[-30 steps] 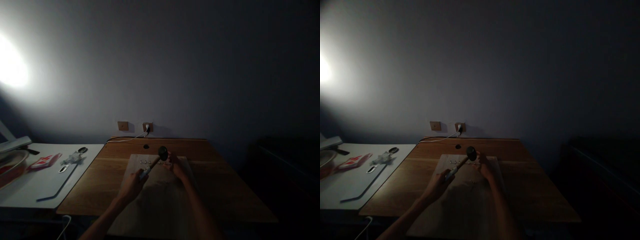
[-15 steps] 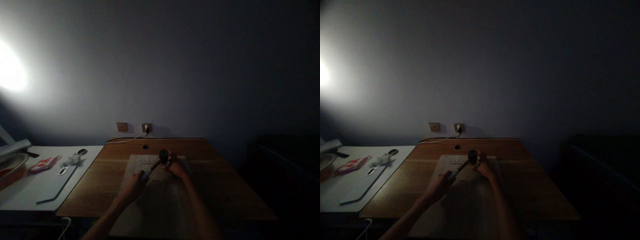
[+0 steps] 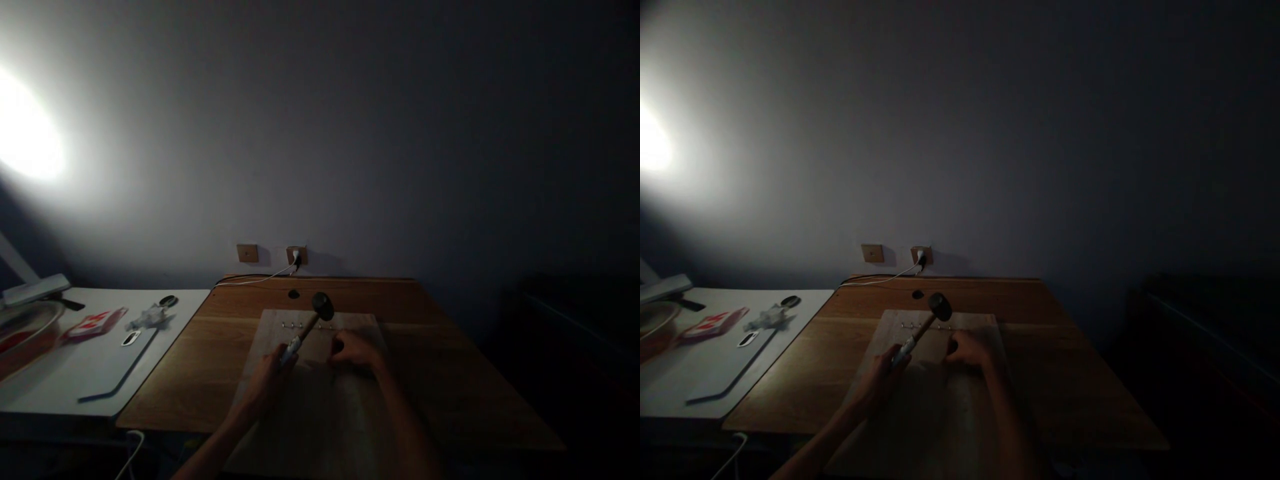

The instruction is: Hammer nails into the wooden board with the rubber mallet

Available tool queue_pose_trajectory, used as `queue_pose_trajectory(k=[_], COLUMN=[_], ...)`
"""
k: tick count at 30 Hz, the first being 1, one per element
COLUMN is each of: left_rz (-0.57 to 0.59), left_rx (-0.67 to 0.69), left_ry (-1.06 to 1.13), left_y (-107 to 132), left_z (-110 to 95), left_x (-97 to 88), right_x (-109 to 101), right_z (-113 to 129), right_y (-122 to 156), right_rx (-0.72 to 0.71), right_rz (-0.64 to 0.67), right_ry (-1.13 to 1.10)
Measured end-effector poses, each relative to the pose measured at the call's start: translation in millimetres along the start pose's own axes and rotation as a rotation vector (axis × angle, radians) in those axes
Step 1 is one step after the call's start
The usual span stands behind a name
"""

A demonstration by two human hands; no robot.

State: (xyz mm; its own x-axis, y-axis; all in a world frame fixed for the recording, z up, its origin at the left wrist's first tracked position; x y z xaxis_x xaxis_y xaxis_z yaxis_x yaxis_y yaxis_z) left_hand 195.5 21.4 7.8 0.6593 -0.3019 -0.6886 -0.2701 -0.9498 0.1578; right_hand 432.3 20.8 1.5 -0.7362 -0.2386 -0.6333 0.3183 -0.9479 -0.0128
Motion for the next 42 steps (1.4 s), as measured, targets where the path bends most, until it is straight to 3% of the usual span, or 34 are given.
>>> queue_pose_trajectory(k=[5, 14, 21, 32, 42], left_rz=[-0.013, -0.003, -0.021, 0.009, 0.005], left_rx=[-0.016, 0.001, 0.007, -0.044, -0.021], left_ry=[-0.021, 0.049, 0.032, 0.009, 0.022], left_y=[2, 1, 3, 2, 1], left_z=[-4, -3, -3, -1, 1], left_x=[-3.5, -3.9, -3.9, -0.6, 0.4], right_x=[7, -38, -49, -39, -38], right_z=[6, -27, -47, -41, -24], right_y=[-1, -1, 2, -3, 1], right_rx=[-0.037, -0.039, -0.087, -0.135, -0.08], right_rz=[0.023, -0.407, -0.596, -0.494, -0.499], right_ry=[0.015, 0.101, 0.181, 0.244, 0.26])
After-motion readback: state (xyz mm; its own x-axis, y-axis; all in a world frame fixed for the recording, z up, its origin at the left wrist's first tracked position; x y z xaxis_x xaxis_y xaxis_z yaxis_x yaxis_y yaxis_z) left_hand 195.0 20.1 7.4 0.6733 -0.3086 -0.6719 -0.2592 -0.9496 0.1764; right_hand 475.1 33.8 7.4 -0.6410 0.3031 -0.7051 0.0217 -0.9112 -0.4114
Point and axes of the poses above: each hand's wrist, its own y-axis away from the middle knuckle, its own x-axis out of the palm, z = x × y, the point moved 6 cm from there along -y, towards the middle knuckle, and after that the axes turned 14 degrees about -x, right-handed, at the moved point
